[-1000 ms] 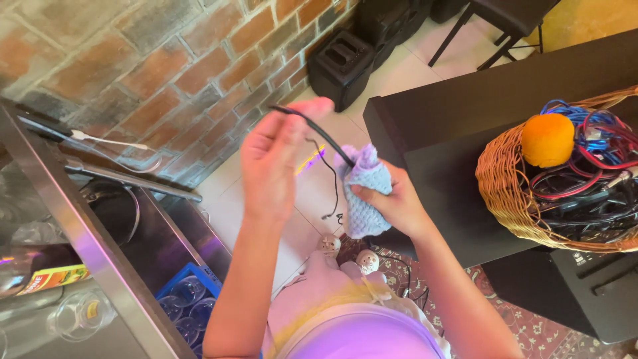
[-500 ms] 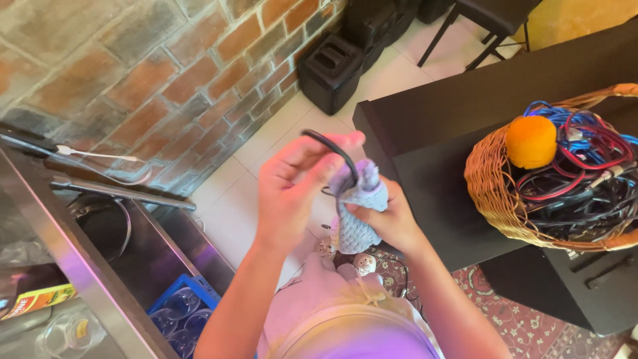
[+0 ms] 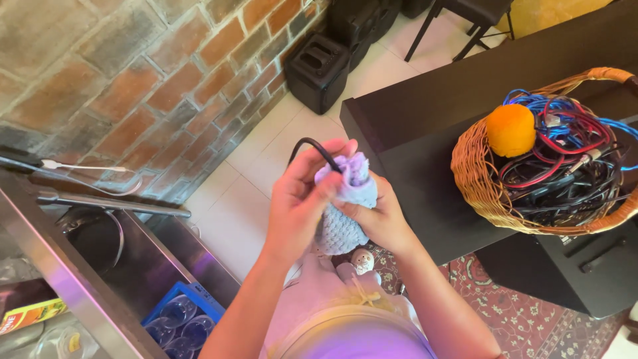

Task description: The recorder untangles various cables from a basket and then wipes down a stainless steel bar counter with a blue cloth.

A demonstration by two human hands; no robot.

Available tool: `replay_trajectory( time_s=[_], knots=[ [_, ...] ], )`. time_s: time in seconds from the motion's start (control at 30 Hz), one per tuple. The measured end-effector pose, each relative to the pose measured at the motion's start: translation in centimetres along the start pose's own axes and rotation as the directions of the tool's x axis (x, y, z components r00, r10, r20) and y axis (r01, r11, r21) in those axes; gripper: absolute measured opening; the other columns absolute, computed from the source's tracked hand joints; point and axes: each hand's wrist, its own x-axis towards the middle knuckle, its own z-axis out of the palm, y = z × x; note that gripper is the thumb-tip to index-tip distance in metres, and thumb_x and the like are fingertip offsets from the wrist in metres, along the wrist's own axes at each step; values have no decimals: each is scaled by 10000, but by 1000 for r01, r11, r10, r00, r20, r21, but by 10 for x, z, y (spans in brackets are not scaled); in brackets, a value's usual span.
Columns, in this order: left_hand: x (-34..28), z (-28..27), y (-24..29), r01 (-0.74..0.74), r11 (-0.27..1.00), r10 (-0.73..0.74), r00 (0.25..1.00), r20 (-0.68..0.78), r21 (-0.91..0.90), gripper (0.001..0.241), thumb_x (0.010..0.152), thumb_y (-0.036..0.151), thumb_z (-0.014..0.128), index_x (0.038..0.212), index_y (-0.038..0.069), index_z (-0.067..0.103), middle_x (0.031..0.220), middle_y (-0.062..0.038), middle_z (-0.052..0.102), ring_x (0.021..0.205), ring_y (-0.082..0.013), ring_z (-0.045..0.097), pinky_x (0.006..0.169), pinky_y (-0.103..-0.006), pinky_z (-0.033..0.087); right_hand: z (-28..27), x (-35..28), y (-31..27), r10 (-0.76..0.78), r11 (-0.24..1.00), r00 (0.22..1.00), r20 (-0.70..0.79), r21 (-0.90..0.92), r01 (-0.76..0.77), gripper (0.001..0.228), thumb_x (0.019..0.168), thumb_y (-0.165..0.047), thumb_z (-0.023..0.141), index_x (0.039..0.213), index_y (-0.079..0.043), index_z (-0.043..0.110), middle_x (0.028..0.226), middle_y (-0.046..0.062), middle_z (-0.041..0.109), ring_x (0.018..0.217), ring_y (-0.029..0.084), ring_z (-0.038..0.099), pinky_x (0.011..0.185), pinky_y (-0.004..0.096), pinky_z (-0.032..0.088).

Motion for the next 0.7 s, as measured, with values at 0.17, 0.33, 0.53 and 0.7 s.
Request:
replay_trajectory(
  time_s=[0.17,0.33,0.53,0.7],
  knots=[
    [4,-31,7,-118,993,121,982,-145,31,318,1036,34,665,1330,-82,627,1317,-188,693,1280,-274,665,1152,-432,481,-10,-2,20,23,973,997,73,-232,-6,194,926,-87,763,1104,-34,707,1038,18,703,968,104,660,877,293,547],
    [9,-39,17,-323,946,319,904,-286,35,342,1070,149,643,1357,-28,585,1359,-173,658,1349,-260,610,1237,-409,419,-21,-14,48,194,966,981,31,-179,-186,185,929,-105,764,1092,-38,709,973,21,696,911,100,635,827,290,533],
    [-7,-13,-25,-52,998,53,998,23,-41,678,1140,528,342,1308,-47,659,1296,-242,714,1264,-310,668,1188,-439,425,-14,-16,46,57,998,998,11,19,-58,168,973,-117,725,1110,-35,676,1035,-14,677,978,83,630,875,284,531],
    [2,-41,-24,-167,985,158,977,-145,-48,373,1167,331,486,1213,-14,620,1260,-228,693,1321,-294,629,1202,-470,428,-14,-15,31,187,968,981,56,-182,-174,196,940,-102,757,1108,-39,678,964,4,705,911,78,634,832,285,553]
  ],
)
